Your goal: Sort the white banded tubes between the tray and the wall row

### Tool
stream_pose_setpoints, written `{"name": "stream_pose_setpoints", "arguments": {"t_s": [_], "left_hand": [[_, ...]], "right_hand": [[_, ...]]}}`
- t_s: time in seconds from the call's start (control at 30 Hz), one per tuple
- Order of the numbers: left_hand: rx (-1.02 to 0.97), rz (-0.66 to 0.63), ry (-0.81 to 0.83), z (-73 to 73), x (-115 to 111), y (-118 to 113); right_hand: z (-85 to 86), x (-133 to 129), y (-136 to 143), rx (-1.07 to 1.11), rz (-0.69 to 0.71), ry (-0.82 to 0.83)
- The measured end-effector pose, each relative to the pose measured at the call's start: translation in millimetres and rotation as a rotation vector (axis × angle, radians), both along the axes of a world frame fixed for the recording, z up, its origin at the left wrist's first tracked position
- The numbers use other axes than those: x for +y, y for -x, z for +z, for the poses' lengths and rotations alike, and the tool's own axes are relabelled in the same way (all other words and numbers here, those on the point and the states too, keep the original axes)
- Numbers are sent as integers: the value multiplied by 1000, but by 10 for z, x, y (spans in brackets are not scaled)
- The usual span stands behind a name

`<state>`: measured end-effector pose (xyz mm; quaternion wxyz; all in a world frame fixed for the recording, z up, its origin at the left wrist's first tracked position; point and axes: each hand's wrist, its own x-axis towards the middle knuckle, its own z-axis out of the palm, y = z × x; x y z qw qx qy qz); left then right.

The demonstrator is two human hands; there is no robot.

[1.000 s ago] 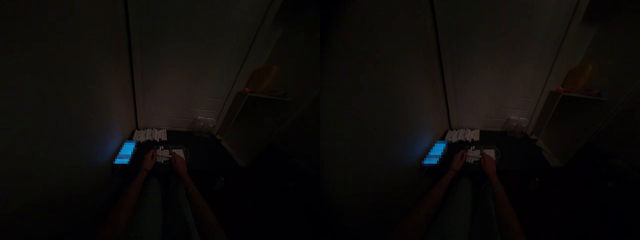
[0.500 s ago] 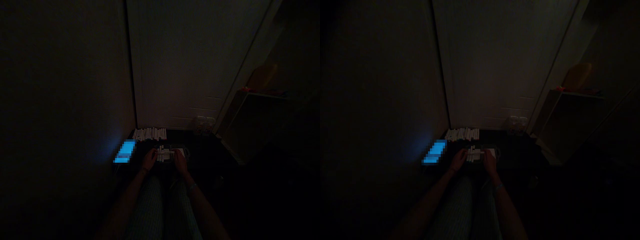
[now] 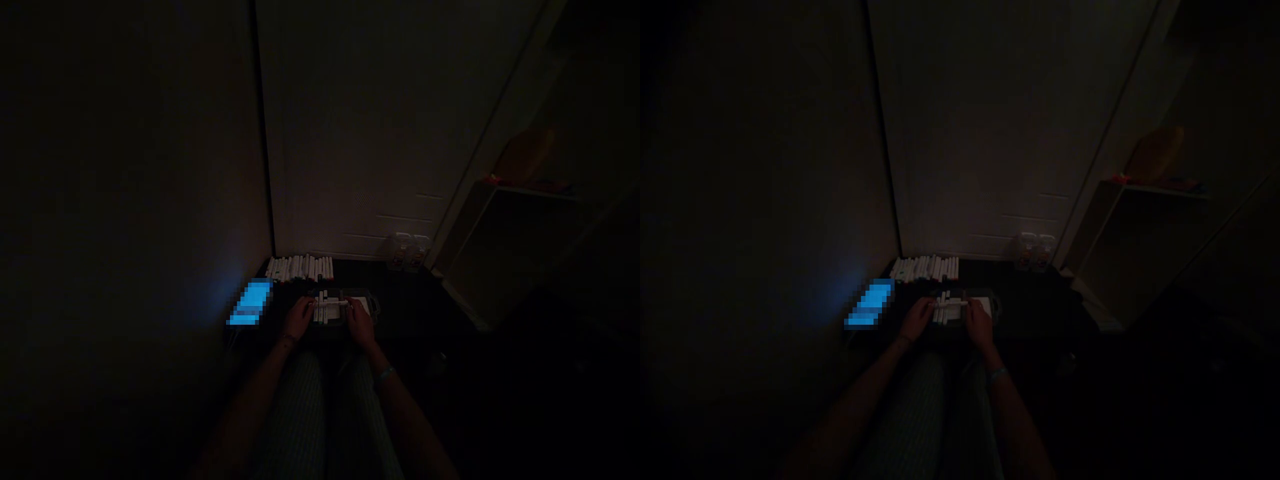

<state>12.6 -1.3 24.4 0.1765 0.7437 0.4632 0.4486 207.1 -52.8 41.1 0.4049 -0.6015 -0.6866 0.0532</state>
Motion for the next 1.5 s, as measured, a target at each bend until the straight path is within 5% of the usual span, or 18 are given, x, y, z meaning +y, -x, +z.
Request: {"name": "stream_pose_setpoints", "arguments": {"t_s": [1.5], "left_hand": [[1,50,58,-66,30,-1]], "right_hand": [[-29,18,-21,2,-19,-25]]}}
